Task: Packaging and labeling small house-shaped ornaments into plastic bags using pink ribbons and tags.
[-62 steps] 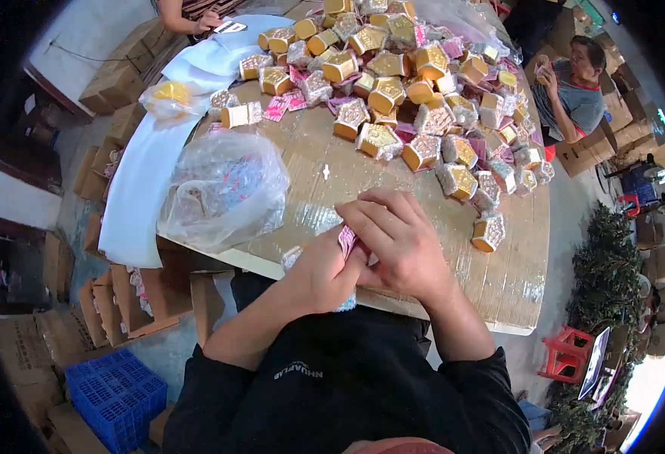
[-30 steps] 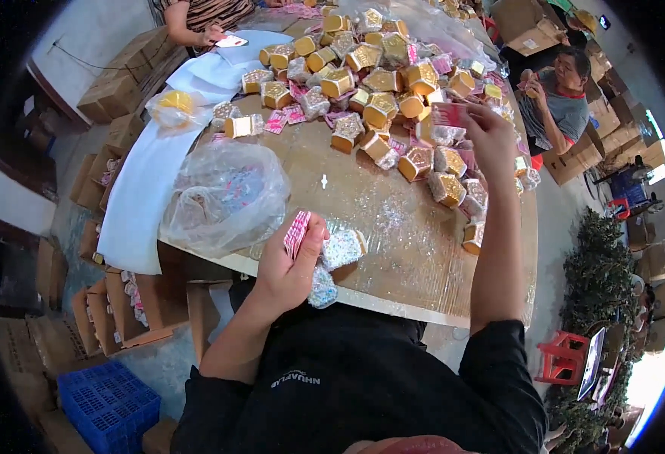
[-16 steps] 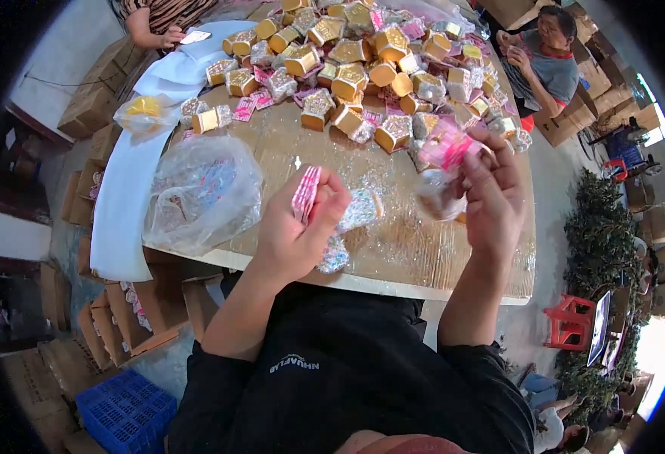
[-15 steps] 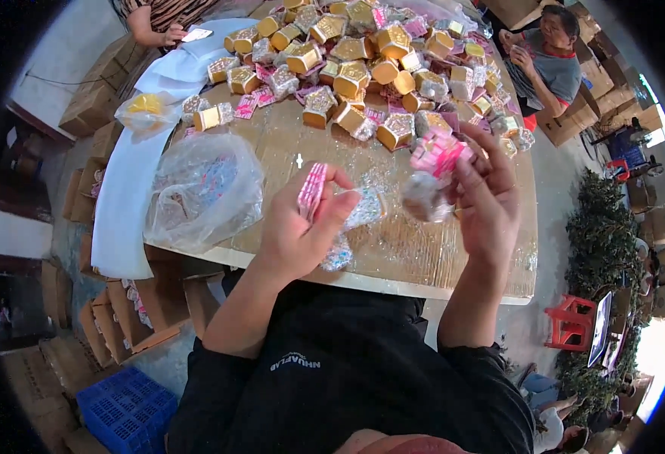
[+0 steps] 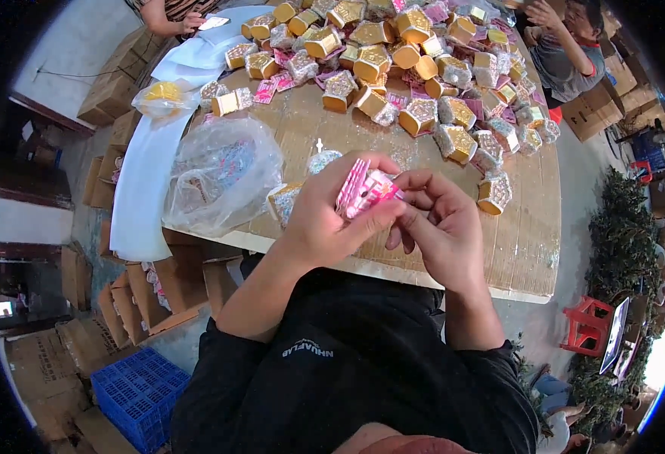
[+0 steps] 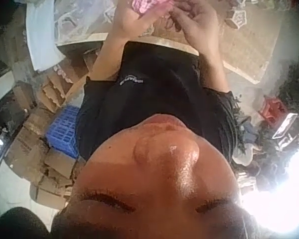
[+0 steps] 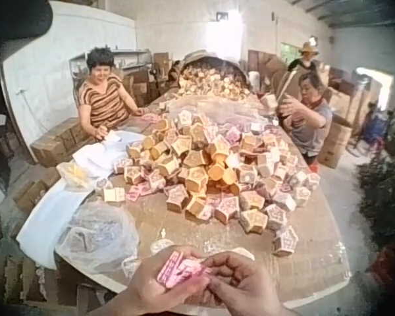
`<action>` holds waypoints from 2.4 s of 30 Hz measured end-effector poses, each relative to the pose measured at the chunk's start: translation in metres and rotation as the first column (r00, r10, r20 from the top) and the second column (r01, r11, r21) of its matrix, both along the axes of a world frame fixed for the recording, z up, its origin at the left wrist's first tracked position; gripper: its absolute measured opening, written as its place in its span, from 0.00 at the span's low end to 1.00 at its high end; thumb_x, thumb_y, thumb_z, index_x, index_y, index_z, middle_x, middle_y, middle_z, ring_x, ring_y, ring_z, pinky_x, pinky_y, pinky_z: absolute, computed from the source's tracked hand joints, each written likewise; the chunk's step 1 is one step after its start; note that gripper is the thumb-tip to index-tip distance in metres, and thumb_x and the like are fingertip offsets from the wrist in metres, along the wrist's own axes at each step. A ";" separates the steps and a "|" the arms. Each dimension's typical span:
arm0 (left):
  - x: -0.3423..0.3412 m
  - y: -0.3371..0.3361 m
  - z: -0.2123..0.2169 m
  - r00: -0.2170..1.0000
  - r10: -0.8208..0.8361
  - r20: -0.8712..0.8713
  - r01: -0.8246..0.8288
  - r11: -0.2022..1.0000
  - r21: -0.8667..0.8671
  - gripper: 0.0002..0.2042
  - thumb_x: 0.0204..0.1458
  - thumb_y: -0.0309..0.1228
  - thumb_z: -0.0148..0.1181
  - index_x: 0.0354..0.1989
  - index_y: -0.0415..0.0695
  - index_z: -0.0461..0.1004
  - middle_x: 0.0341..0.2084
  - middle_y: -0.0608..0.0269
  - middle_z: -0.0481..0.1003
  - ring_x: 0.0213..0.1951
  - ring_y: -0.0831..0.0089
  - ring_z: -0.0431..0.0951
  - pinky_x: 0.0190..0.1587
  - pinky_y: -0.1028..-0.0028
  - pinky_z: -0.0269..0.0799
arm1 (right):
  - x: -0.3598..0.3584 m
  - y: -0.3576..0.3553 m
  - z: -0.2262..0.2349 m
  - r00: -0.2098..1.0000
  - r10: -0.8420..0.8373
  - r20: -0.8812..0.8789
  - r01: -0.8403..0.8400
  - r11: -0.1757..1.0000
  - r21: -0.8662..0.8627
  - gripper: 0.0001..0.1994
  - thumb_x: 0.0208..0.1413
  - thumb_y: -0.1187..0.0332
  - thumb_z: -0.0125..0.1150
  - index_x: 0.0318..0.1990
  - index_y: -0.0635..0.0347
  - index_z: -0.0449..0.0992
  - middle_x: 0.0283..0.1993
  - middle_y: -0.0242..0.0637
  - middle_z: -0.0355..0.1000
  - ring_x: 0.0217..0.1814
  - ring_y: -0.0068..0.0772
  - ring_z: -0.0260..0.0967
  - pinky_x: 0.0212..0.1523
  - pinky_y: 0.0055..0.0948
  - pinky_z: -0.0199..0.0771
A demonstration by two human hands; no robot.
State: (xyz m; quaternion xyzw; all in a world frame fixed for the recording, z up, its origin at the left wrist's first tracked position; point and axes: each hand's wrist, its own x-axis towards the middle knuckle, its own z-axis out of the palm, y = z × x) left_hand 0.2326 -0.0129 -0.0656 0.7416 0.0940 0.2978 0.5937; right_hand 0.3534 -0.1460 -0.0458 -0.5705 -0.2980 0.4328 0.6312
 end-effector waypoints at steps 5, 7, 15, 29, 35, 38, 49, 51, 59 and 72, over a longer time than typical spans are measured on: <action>0.003 -0.002 0.001 0.998 0.029 0.049 -0.035 0.991 0.128 0.11 0.56 0.29 0.62 0.45 0.39 0.73 0.35 0.58 0.77 0.36 0.73 0.78 0.39 0.74 0.72 | -0.010 0.001 0.004 0.998 -0.070 0.011 0.070 0.998 0.009 0.12 0.59 0.77 0.57 0.50 0.66 0.69 0.35 0.37 0.75 0.28 0.20 0.72 0.27 0.19 0.69; 0.003 0.000 0.000 0.997 0.022 0.069 -0.032 0.988 0.148 0.08 0.59 0.27 0.56 0.45 0.39 0.73 0.34 0.59 0.76 0.34 0.73 0.77 0.38 0.72 0.72 | -0.014 -0.002 0.008 0.985 -0.149 0.083 0.146 0.989 0.034 0.14 0.58 0.76 0.60 0.51 0.66 0.69 0.36 0.39 0.75 0.27 0.23 0.72 0.28 0.22 0.71; -0.010 0.010 -0.001 0.986 0.158 0.057 -0.167 0.963 0.211 0.13 0.66 0.35 0.48 0.39 0.36 0.72 0.30 0.65 0.71 0.31 0.80 0.68 0.33 0.78 0.64 | 0.008 -0.017 -0.005 -0.006 -0.106 0.994 0.241 0.965 0.105 0.29 0.37 0.59 0.73 0.50 0.57 0.74 0.45 0.39 0.69 0.53 0.42 0.64 0.53 0.40 0.65; 0.000 0.020 -0.016 0.968 0.249 0.032 -0.227 0.815 0.533 0.10 0.63 0.32 0.50 0.35 0.38 0.68 0.26 0.63 0.66 0.29 0.72 0.67 0.32 0.73 0.64 | 0.018 -0.034 0.002 0.367 0.115 0.923 0.021 0.991 -0.131 0.25 0.47 0.53 0.68 0.46 0.62 0.73 0.35 0.45 0.73 0.42 0.49 0.71 0.45 0.44 0.70; 0.036 0.024 -0.004 0.993 0.117 0.018 -0.118 0.989 0.085 0.08 0.64 0.31 0.52 0.34 0.40 0.71 0.23 0.69 0.67 0.28 0.79 0.66 0.31 0.75 0.64 | 0.018 -0.033 0.013 0.288 0.153 0.945 0.192 0.958 -0.213 0.25 0.48 0.57 0.70 0.50 0.63 0.74 0.38 0.45 0.73 0.47 0.49 0.70 0.47 0.43 0.71; 0.032 0.046 0.007 0.981 0.192 0.026 -0.194 0.974 0.121 0.14 0.66 0.38 0.49 0.33 0.41 0.71 0.21 0.72 0.66 0.27 0.79 0.65 0.31 0.75 0.63 | 0.022 -0.020 0.020 0.243 -0.012 0.970 0.192 0.981 -0.036 0.21 0.49 0.61 0.69 0.47 0.63 0.74 0.43 0.47 0.72 0.45 0.50 0.69 0.47 0.44 0.69; 0.031 0.095 0.056 1.000 -0.026 -0.004 0.025 0.996 -0.083 0.25 0.66 0.54 0.39 0.32 0.43 0.69 0.27 0.63 0.76 0.34 0.77 0.75 0.41 0.75 0.70 | 0.030 0.035 0.057 0.219 -0.238 0.946 0.061 0.971 0.230 0.19 0.47 0.70 0.71 0.48 0.61 0.75 0.39 0.42 0.74 0.44 0.41 0.73 0.46 0.34 0.72; 0.029 0.094 0.069 0.990 -0.124 -0.070 0.113 0.984 -0.138 0.25 0.67 0.55 0.36 0.35 0.42 0.66 0.27 0.60 0.73 0.36 0.73 0.73 0.42 0.73 0.70 | 0.032 0.044 0.063 0.191 -0.285 0.939 0.040 0.958 0.283 0.22 0.45 0.70 0.72 0.50 0.61 0.74 0.42 0.42 0.74 0.45 0.42 0.72 0.47 0.35 0.72; 0.032 0.083 0.102 0.993 -0.113 -0.036 0.119 0.948 0.295 0.18 0.69 0.40 0.42 0.40 0.38 0.72 0.31 0.63 0.76 0.35 0.75 0.76 0.43 0.74 0.72 | 0.049 0.089 0.089 -0.157 -0.475 0.866 -0.274 0.863 0.424 0.42 0.30 0.69 0.76 0.62 0.55 0.68 0.61 0.39 0.67 0.58 0.45 0.66 0.58 0.40 0.69; 0.028 0.054 0.092 0.993 0.086 -0.081 -0.074 0.988 0.138 0.09 0.59 0.30 0.52 0.37 0.36 0.74 0.25 0.61 0.76 0.29 0.75 0.76 0.34 0.70 0.72 | 0.053 0.092 0.088 -0.138 -0.484 0.864 -0.306 0.851 0.428 0.37 0.27 0.63 0.73 0.55 0.56 0.74 0.51 0.36 0.73 0.56 0.41 0.68 0.54 0.40 0.68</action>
